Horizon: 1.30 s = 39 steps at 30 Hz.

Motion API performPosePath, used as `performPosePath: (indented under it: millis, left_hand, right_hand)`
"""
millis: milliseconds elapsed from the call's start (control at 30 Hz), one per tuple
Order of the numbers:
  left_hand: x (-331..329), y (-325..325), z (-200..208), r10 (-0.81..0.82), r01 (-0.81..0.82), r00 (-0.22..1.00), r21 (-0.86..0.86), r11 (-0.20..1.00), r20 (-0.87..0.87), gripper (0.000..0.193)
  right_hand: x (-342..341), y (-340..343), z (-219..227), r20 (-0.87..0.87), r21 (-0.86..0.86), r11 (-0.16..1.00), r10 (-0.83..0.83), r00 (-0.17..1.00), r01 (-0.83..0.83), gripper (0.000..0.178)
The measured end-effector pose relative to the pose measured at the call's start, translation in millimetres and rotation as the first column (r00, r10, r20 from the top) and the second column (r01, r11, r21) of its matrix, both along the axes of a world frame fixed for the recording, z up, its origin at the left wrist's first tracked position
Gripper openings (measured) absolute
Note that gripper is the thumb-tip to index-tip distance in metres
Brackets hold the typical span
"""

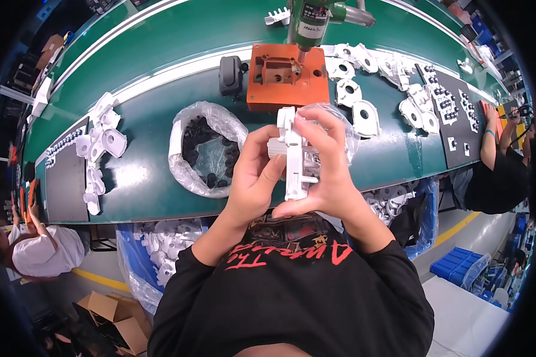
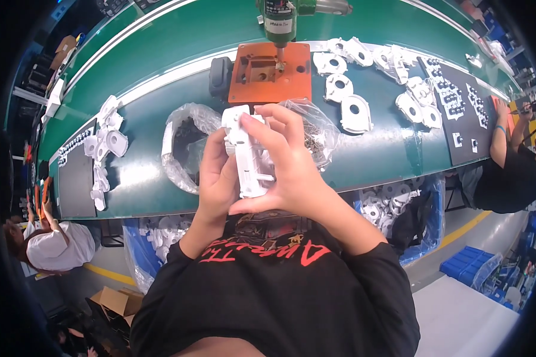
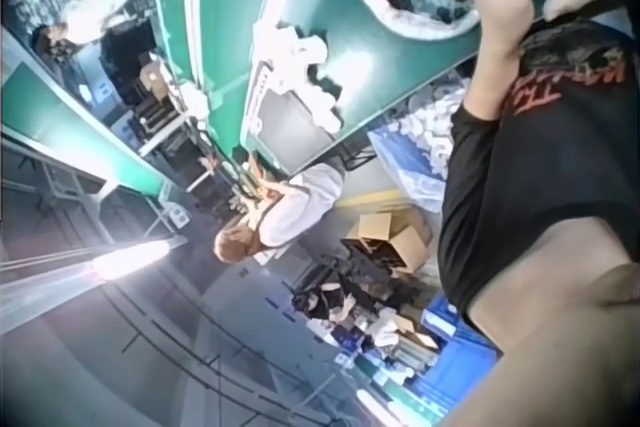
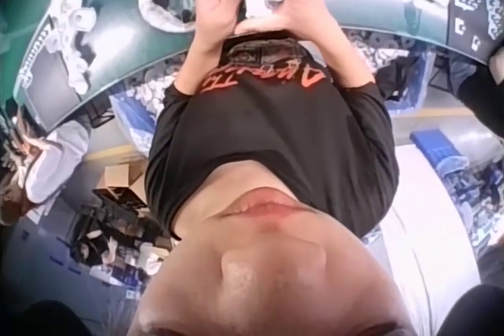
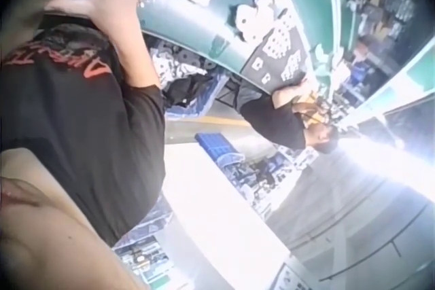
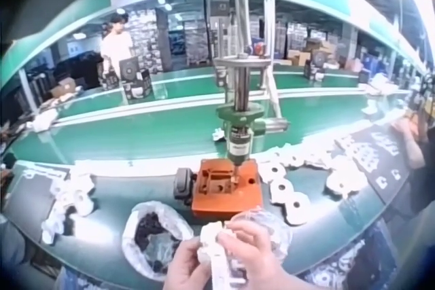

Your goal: Assembling plastic components by inserting small parts and using a manual press.

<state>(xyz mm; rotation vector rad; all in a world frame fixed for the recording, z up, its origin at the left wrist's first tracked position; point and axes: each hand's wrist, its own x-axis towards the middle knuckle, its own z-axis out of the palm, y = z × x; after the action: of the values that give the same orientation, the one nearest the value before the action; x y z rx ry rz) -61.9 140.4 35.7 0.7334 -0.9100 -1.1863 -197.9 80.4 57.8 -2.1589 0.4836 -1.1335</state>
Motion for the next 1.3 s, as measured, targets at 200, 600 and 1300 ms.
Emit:
performPosePath:
  millis: [200,600,1300]
  left_hand:
    - [-3.8,-1.4,13.8,0.022,0.025,0.935,0.127,0.992,-0.355,0.051]
    - [37.6,2.8,-10.3,0.277,-0.276,0.953,-0.027,0.961,0.121,0.014]
    - [71.7,-162.8,-27.1,0.619,0.285,-0.109,-0.572,0.769,0.778,0.007]
  right_hand:
    - [5.6,-7.2,-1.3,0.052,-0.173,0.977,-0.12,0.991,0.127,0.102]
    - [-9.9,-9.5,9.3,0.018,0.174,0.981,-0.089,0.996,0.084,0.057]
    - [-39.5,-19.3,-26.0,-0.306,0.049,0.98,-0.168,0.937,0.192,0.026]
